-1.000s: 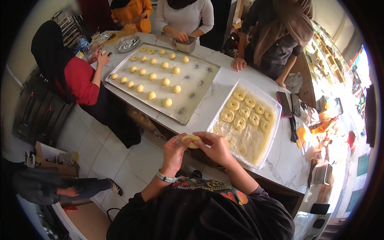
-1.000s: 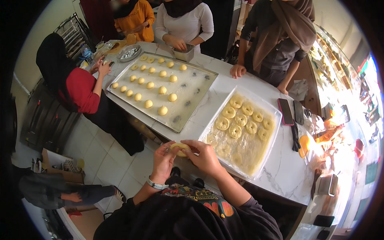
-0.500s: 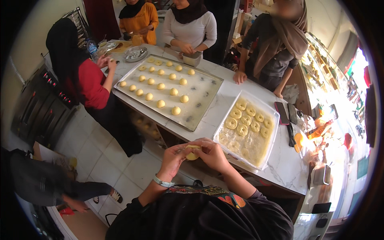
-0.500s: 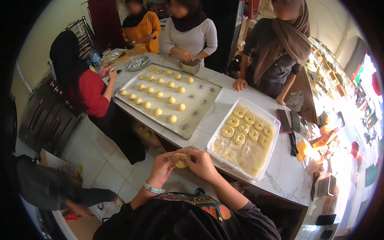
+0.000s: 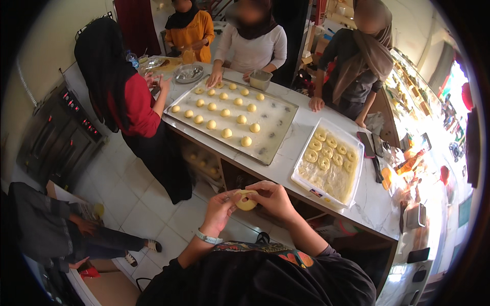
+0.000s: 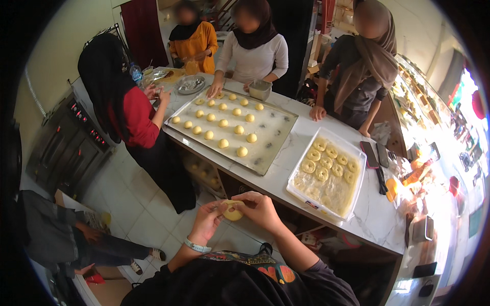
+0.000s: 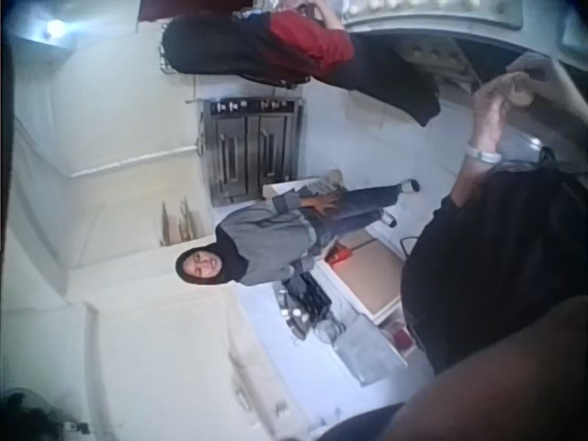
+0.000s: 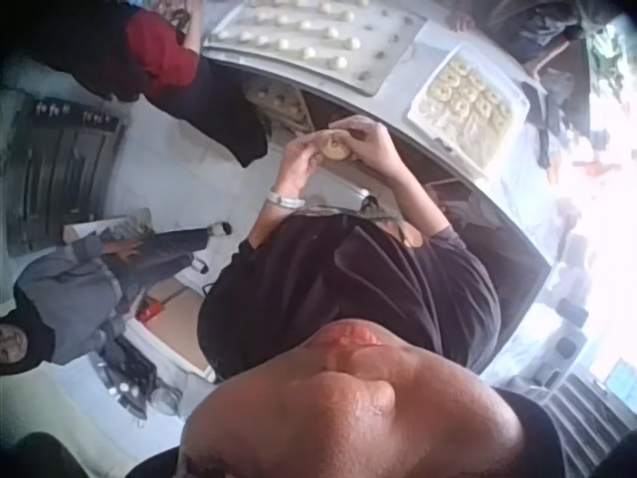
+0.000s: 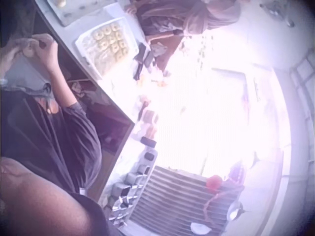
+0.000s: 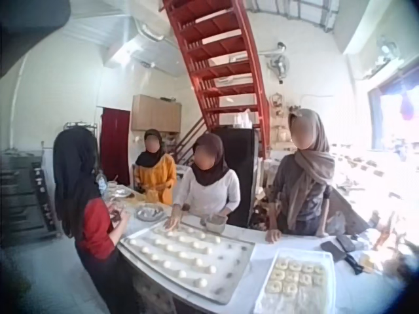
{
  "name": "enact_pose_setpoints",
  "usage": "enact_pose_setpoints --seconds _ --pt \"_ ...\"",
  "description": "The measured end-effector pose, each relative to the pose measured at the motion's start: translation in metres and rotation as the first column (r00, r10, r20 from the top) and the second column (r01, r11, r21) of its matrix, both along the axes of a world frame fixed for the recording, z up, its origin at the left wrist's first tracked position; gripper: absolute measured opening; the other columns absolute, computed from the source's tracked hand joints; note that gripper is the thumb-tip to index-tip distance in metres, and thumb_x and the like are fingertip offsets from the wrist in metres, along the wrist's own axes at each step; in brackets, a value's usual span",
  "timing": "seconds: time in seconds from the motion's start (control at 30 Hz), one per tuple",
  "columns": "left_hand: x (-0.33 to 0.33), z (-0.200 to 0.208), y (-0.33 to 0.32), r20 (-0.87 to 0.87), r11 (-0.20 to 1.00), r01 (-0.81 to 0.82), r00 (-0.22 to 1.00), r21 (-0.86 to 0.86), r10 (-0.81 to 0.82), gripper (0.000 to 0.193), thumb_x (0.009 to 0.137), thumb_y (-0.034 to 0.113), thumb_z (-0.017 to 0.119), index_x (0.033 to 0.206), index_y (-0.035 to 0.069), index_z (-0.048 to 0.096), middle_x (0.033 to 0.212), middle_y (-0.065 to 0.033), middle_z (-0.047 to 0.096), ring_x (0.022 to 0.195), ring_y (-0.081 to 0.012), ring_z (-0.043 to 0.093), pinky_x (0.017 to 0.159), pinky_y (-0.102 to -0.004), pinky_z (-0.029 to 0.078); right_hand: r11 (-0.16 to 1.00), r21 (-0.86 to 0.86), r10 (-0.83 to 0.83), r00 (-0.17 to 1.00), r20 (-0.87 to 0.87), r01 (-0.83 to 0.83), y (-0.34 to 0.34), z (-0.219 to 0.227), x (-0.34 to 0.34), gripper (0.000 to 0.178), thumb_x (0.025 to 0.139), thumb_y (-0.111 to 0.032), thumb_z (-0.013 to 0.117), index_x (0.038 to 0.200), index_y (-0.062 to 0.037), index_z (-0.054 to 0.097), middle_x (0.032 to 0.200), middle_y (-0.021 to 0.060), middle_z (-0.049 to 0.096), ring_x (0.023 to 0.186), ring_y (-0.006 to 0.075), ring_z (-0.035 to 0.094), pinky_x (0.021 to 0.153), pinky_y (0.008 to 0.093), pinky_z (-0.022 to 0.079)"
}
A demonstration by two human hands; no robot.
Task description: The person shapes dough into rings and places them into a container, while other workers shape dough into balls on a tray at the same bakery counter.
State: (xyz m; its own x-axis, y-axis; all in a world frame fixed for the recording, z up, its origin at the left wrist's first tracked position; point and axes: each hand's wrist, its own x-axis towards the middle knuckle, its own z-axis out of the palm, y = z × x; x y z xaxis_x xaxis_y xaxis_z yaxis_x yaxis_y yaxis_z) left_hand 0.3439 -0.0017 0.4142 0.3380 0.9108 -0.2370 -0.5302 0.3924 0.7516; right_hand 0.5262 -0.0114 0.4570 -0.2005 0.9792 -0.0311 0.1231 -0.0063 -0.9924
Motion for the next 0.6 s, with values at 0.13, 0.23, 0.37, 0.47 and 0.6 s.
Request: enact_pose_setpoints --seconds 0.13,0.23,0.37,0.47,0.6 --pt "-0.023 -0.019 -0.011 -0.122 0.995 0.1 0.987 -0.016 -0.102 0.034 0.08 0.015 0.069 0.105 -0.006 0.06 0.093 -0.0091 0.065 0.084 -0.0148 0.062 0.073 -0.0234 0.049 0.991 0.133 0.006 0.996 0.091 -0.018 -0.019 -0.008 -0.025 0.025 0.08 -0.009 0.066 0.104 -0.0018 0.065 0.095 0.0061 0.061 0.087 0.0114 0.059 0.076 0.0234 0.047" --pt "-0.031 -0.026 -0.027 -0.093 0.998 0.019 0.995 -0.068 -0.025 0.033 0.08 0.016 0.069 0.104 -0.006 0.06 0.092 -0.0098 0.065 0.084 -0.0161 0.062 0.073 -0.025 0.05 0.999 -0.03 0.022 1.0 0.017 -0.021 -0.034 -0.021 -0.029 0.025 0.08 -0.009 0.064 0.105 -0.0014 0.063 0.091 0.0069 0.064 0.08 0.0114 0.062 0.071 0.0232 0.049" --pt "-0.044 -0.037 -0.051 -0.022 0.985 0.116 0.993 -0.128 -0.12 0.032 0.08 0.016 0.069 0.102 -0.006 0.061 0.092 -0.01 0.065 0.084 -0.0167 0.062 0.073 -0.0262 0.05 0.984 0.174 0.001 0.989 0.147 -0.027 -0.057 -0.038 -0.049 0.025 0.08 -0.008 0.065 0.105 -0.001 0.064 0.093 0.008 0.064 0.081 0.0109 0.061 0.07 0.0236 0.05" --pt "-0.051 -0.039 -0.064 -0.141 0.991 0.082 0.985 -0.107 -0.097 0.031 0.08 0.016 0.069 0.101 -0.005 0.062 0.093 -0.0105 0.065 0.084 -0.017 0.063 0.073 -0.0262 0.051 0.999 0.022 0.031 0.995 0.095 -0.034 -0.069 -0.033 -0.051 0.025 0.08 -0.008 0.065 0.104 -0.0007 0.064 0.095 0.0088 0.064 0.082 0.0116 0.061 0.071 0.0239 0.05" --pt "-0.052 -0.024 -0.081 -0.093 0.995 0.03 0.995 -0.099 -0.04 0.031 0.08 0.017 0.069 0.101 -0.005 0.062 0.091 -0.0104 0.065 0.081 -0.0161 0.063 0.072 -0.025 0.05 0.999 -0.033 0.006 0.999 0.037 -0.005 -0.078 -0.027 -0.048 0.025 0.08 -0.008 0.065 0.104 -0.0007 0.064 0.097 0.0099 0.062 0.084 0.0129 0.061 0.072 0.0248 0.05"
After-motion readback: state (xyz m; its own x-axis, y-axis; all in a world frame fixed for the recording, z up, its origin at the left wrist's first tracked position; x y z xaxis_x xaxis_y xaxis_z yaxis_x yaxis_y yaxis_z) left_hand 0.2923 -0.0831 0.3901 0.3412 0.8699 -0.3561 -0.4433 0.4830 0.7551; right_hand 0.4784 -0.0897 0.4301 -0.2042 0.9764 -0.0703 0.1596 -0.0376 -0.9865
